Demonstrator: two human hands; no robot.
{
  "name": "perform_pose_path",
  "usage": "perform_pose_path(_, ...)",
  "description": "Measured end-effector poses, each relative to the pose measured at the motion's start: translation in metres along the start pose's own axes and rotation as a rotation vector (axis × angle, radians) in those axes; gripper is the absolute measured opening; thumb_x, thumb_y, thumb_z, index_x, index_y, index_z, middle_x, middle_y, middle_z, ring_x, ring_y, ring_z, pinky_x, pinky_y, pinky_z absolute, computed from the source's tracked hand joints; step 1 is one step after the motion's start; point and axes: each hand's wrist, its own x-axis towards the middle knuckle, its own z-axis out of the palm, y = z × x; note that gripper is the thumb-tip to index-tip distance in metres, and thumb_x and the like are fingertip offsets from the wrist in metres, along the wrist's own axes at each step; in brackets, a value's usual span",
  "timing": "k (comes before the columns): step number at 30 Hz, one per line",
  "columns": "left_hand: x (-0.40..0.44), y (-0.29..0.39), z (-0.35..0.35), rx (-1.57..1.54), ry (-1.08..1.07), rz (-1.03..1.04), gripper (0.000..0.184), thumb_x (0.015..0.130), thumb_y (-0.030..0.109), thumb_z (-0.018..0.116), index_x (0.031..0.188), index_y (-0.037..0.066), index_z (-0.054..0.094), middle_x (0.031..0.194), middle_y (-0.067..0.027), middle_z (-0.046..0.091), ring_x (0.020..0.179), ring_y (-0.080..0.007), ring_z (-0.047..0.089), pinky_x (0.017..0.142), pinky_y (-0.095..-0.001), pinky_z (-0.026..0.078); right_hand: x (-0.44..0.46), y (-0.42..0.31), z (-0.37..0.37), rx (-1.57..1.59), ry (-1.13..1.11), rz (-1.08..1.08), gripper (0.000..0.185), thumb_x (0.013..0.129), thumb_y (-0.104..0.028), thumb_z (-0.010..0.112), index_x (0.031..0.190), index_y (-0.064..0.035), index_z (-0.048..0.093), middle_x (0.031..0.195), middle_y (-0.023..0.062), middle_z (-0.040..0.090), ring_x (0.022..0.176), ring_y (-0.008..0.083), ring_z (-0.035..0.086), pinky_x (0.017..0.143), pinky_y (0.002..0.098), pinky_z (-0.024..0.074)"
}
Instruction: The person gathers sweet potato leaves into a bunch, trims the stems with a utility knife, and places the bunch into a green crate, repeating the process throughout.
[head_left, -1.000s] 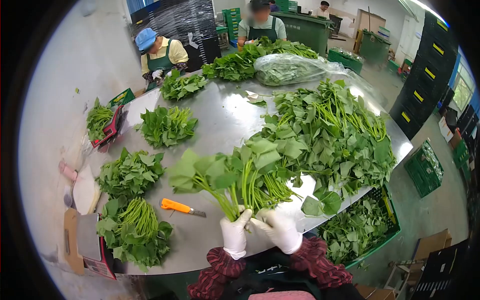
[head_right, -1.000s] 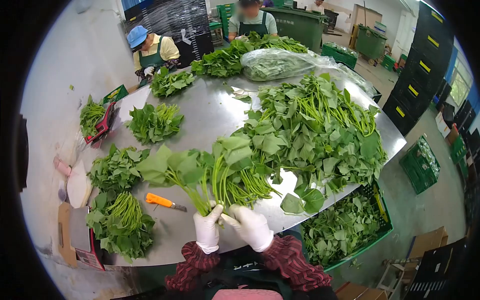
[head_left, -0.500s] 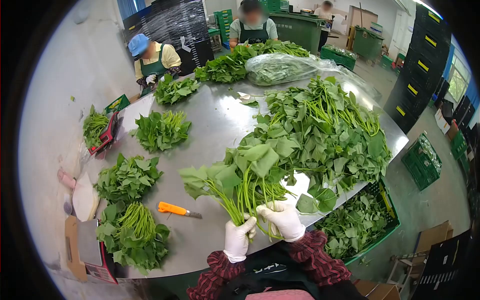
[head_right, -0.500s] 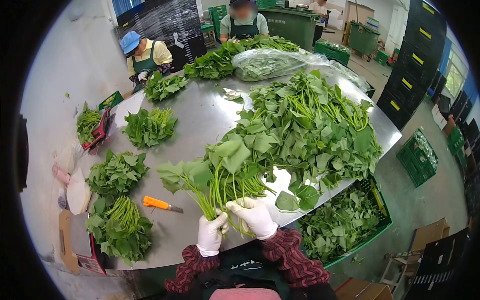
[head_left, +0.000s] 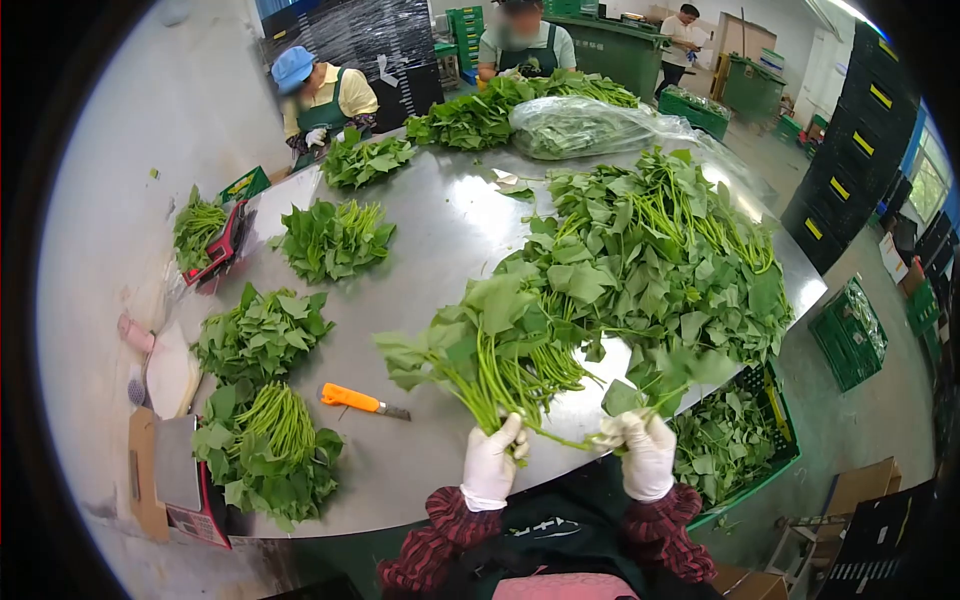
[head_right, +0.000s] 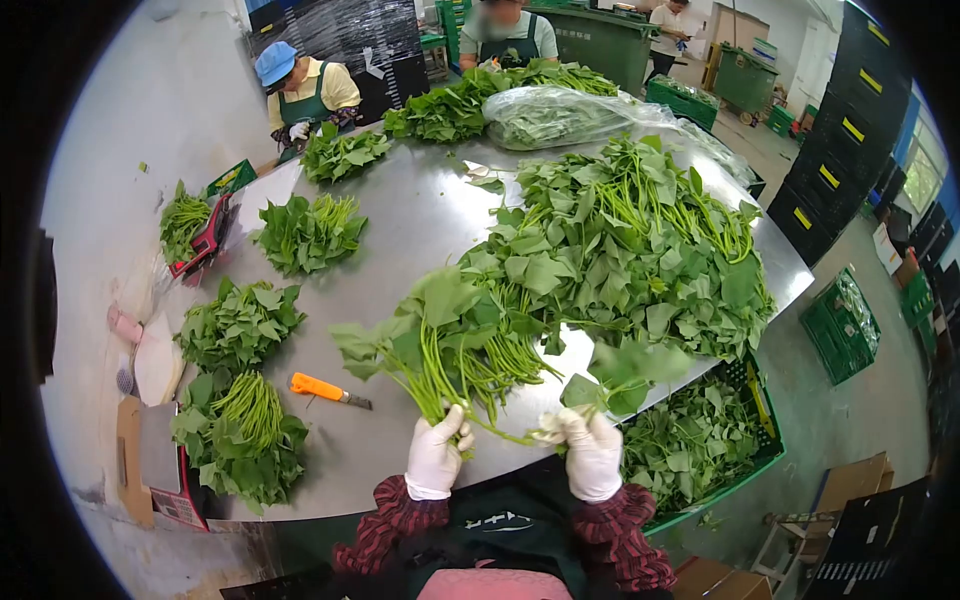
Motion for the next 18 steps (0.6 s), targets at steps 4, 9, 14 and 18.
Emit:
perform_pose_path(4,0.004,0.007,0.004,0.075,0.054,0.065,0.012,0.089,0.015,0.057,0.095,0.007,0.052,0.083,-0.0019,0.053,0.062,-0.009,0.045,0.048,-0.0208,0.033,0.006,-0.03,-0.018,-0.073,0.303,-0.179,0.02,0.092,-0.02,0.052,0.087,-0.0014,0.055,0.069,0.0115,0.063,0.036,0.0145,0.049,0.037,0.0252,0.0422)
perform_pose_path(9,0.021,0.052,-0.034,0.114,0.116,0.334,0.012,0.091,0.016,0.053,0.097,0.006,0.053,0.084,-0.0013,0.055,0.062,-0.0078,0.045,0.049,-0.0199,0.035,0.033,-0.06,-0.154,-1.634,0.718,-0.268,0.046,0.076,-0.035,0.07,0.094,0.0038,0.052,0.088,0.0184,0.058,0.078,0.0315,0.058,0.07,0.0395,0.0456)
perform_pose_path(14,0.015,0.044,-0.022,0.239,0.113,0.351,0.017,0.092,0.016,0.052,0.102,0.002,0.055,0.096,-0.0072,0.062,0.063,-0.0075,0.048,0.049,-0.0205,0.038,0.028,-0.038,-0.157,-1.495,0.593,-0.207,0.033,0.082,-0.033,0.064,0.091,-0.0006,0.061,0.086,0.0148,0.062,0.076,0.03,0.058,0.071,0.0355,0.0465)
perform_pose_path(18,0.011,0.025,-0.007,0.299,0.022,0.304,0.014,0.092,0.012,0.05,0.099,0.002,0.056,0.091,-0.0094,0.064,0.061,-0.008,0.051,0.048,-0.0197,0.04,0.016,-0.007,-0.02,-0.689,-0.105,0.178,0.025,0.091,-0.023,0.054,0.101,-0.0007,0.06,0.069,0.0059,0.06,0.05,0.0097,0.053,0.046,0.0223,0.0411)
